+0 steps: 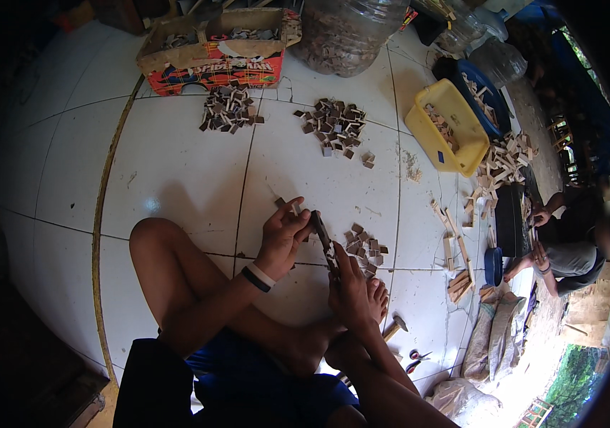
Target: The person sits on the floor and uses a knife to shave and shape small wooden blocks. They pick up blocks from a pile, hold them with one hand, and carefully pare the edges with the other hand, placing the finished pieces back on the floor.
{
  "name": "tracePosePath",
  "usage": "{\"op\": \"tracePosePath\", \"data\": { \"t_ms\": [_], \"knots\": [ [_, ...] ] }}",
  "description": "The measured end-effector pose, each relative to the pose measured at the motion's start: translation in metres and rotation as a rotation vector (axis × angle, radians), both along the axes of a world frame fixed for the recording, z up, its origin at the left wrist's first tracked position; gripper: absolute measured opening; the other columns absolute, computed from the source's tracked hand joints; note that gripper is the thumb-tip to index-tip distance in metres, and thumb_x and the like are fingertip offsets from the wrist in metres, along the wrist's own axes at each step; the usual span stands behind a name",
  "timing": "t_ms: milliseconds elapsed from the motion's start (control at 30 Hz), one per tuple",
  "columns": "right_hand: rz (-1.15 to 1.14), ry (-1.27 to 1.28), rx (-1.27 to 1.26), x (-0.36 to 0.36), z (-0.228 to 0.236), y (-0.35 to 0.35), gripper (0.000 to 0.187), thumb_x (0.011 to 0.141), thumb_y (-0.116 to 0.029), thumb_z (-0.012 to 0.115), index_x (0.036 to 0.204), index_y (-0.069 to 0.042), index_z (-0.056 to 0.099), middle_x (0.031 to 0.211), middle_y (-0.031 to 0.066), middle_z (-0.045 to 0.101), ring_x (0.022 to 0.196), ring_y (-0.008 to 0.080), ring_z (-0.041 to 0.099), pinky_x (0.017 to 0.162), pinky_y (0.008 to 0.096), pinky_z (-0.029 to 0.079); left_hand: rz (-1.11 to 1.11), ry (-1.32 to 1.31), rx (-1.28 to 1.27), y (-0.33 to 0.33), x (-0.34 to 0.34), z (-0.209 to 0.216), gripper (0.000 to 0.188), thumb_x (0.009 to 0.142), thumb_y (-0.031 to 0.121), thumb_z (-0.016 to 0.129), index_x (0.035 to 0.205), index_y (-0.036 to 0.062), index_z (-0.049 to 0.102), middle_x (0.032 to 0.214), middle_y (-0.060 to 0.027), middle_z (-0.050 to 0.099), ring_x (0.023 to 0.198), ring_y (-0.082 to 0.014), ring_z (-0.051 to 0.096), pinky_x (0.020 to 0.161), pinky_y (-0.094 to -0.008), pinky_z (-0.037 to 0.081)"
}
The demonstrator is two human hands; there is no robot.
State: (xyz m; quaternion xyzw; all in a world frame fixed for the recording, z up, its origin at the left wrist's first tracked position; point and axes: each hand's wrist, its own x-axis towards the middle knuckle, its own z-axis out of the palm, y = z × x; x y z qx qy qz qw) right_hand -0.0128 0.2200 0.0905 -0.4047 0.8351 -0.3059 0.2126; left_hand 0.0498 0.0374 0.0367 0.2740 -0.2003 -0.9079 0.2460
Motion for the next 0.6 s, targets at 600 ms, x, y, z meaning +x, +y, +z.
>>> {"op": "tracePosePath", "data": {
  "t_ms": [600],
  "knots": [
    [-0.154, -0.931, -0.062, -0.002, 0.018, 0.013, 0.032, 0.098, -0.018, 0.073, 0.125, -0.003, 0.065, 0.096, 0.0024, 0.070, 0.090, 0.0112, 0.065, 0.083, 0.0282, 0.051, -0.292, 0.229, -0.014, -0.007, 0.000, 0.007, 0.059, 0.097, 0.029, 0.074, 0.146, 0.0057, 0.049, 0.103, 0.0036, 0.062, 0.095, -0.0084, 0.059, 0.094, -0.0323, 0.047]
  ]
}}
